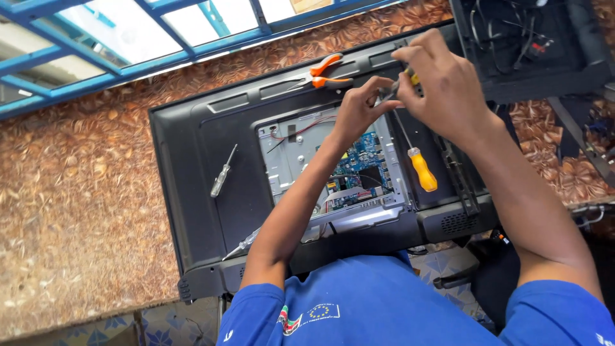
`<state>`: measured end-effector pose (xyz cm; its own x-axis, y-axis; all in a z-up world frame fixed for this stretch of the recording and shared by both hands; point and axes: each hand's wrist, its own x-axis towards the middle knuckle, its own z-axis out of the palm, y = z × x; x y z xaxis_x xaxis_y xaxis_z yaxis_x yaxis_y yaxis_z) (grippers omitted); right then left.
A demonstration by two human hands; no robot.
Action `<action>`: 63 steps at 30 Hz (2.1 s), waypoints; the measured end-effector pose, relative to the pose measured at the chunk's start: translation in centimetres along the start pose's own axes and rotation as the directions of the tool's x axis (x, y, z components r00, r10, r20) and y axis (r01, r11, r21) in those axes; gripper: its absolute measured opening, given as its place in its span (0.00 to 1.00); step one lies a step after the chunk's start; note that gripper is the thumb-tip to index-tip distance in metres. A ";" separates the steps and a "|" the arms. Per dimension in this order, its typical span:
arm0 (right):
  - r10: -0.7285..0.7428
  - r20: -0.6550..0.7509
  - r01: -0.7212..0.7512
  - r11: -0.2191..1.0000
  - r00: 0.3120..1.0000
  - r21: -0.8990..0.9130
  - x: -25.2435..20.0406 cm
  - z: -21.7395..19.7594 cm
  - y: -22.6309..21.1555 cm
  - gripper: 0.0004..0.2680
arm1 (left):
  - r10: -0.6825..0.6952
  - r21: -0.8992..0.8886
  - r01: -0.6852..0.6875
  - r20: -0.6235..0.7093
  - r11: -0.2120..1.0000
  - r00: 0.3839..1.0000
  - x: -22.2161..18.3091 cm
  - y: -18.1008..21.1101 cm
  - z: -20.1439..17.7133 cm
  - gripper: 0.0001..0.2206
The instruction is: The person works on the internal components of a disassembled television, using a screwdriver to manipulate wires and parts on the circuit board. Another person wipes the back of a TV casing with a blue cloth nearby.
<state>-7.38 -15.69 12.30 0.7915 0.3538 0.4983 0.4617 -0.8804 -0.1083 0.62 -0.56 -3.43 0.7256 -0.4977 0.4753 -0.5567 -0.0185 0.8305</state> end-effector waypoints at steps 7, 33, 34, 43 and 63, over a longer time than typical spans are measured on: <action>0.039 0.047 -0.039 0.999 0.998 -0.001 -0.3 0.1 -0.8 0.25 | 0.060 -0.037 -0.062 -0.058 0.997 0.996 0.5 0.3 -0.2 0.12; 0.151 -0.422 -0.037 0.963 0.894 0.266 -7.9 -8.1 -5.5 0.06 | -0.684 -0.521 0.725 0.320 0.451 0.656 -3.5 3.4 -1.1 0.22; 0.153 -0.418 -0.040 0.963 0.896 0.267 -8.8 -7.9 -5.7 0.06 | -0.686 -0.522 0.727 0.322 0.447 0.653 -3.9 3.0 -1.3 0.22; 0.331 -0.302 -0.243 0.924 0.894 0.294 -14.4 -4.0 -5.6 0.06 | -0.646 -0.405 0.656 0.184 0.637 0.741 -6.1 -1.1 -0.6 0.24; 0.322 -0.106 -0.328 0.944 0.941 -0.043 -14.7 -5.2 -7.5 0.11 | -0.404 -0.249 0.441 0.189 0.862 0.895 -6.6 -0.1 0.2 0.19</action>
<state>-24.61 -15.97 10.28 0.8508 0.0155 0.5253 0.1588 -0.9604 -0.2288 -4.21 2.55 -6.71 0.7979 -0.6017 0.0354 -0.0593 -0.0200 0.9980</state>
